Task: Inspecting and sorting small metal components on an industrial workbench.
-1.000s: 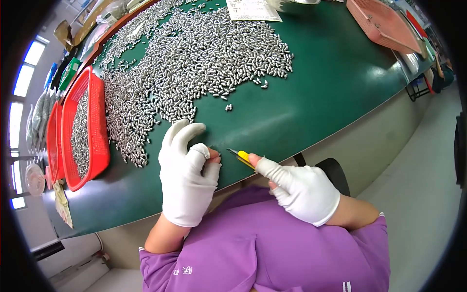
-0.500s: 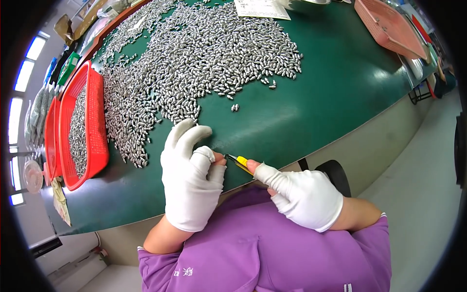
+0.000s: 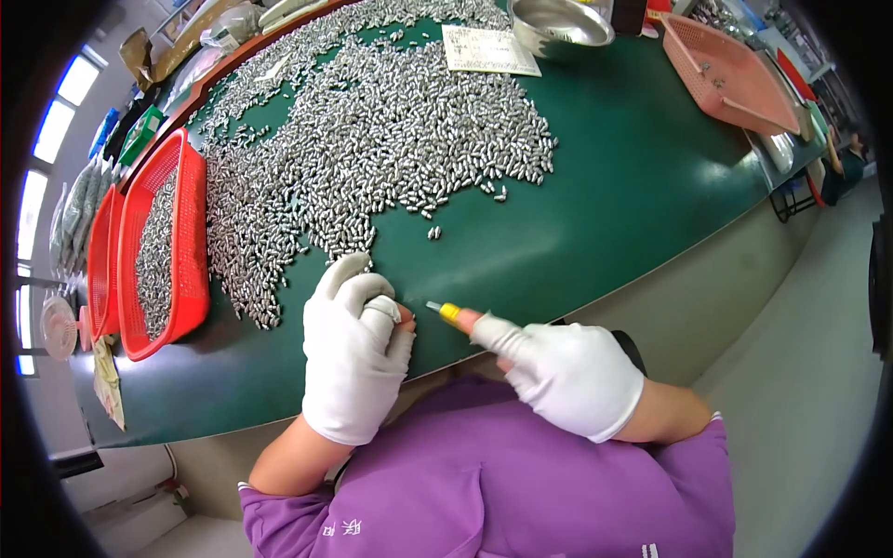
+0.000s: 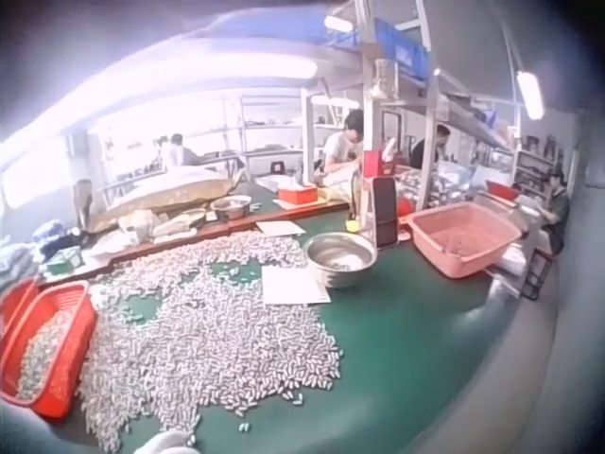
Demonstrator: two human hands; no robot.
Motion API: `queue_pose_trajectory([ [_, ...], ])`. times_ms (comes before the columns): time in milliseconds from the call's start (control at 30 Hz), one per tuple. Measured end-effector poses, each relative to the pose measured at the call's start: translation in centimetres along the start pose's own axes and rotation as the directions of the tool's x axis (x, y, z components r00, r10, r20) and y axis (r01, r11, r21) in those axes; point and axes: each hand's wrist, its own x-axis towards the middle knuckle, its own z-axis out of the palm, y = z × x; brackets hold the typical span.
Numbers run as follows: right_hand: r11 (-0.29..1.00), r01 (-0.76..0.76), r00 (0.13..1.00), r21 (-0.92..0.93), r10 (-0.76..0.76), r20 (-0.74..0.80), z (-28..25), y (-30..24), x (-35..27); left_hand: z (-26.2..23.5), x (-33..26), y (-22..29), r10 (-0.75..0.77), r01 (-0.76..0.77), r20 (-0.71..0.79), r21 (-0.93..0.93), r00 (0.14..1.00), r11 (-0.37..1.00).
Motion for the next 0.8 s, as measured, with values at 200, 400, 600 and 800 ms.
queue_pose_trajectory([
  [200,0.818,-0.540,0.711,-0.199,0.317,-0.628,-4.0,8.7,0.0,-2.8,0.2,-2.6,-0.259,0.253,0.038,-0.389,0.965,0.886],
  [400,0.565,-0.687,0.714,-0.458,0.409,-0.568,-5.8,16.3,1.5,-5.0,3.2,-4.9,-0.528,0.516,0.266,-0.754,0.806,0.407],
  [600,0.918,0.015,0.851,-0.396,-0.220,-0.477,-3.8,6.7,8.8,-3.7,2.1,-8.0,-0.535,0.469,0.334,-0.873,0.776,0.134],
  [800,0.879,0.395,0.912,-0.265,-0.411,-0.005,-0.2,0.3,14.0,-3.2,1.5,-8.4,-0.460,0.364,0.342,-0.930,0.819,-0.044],
])
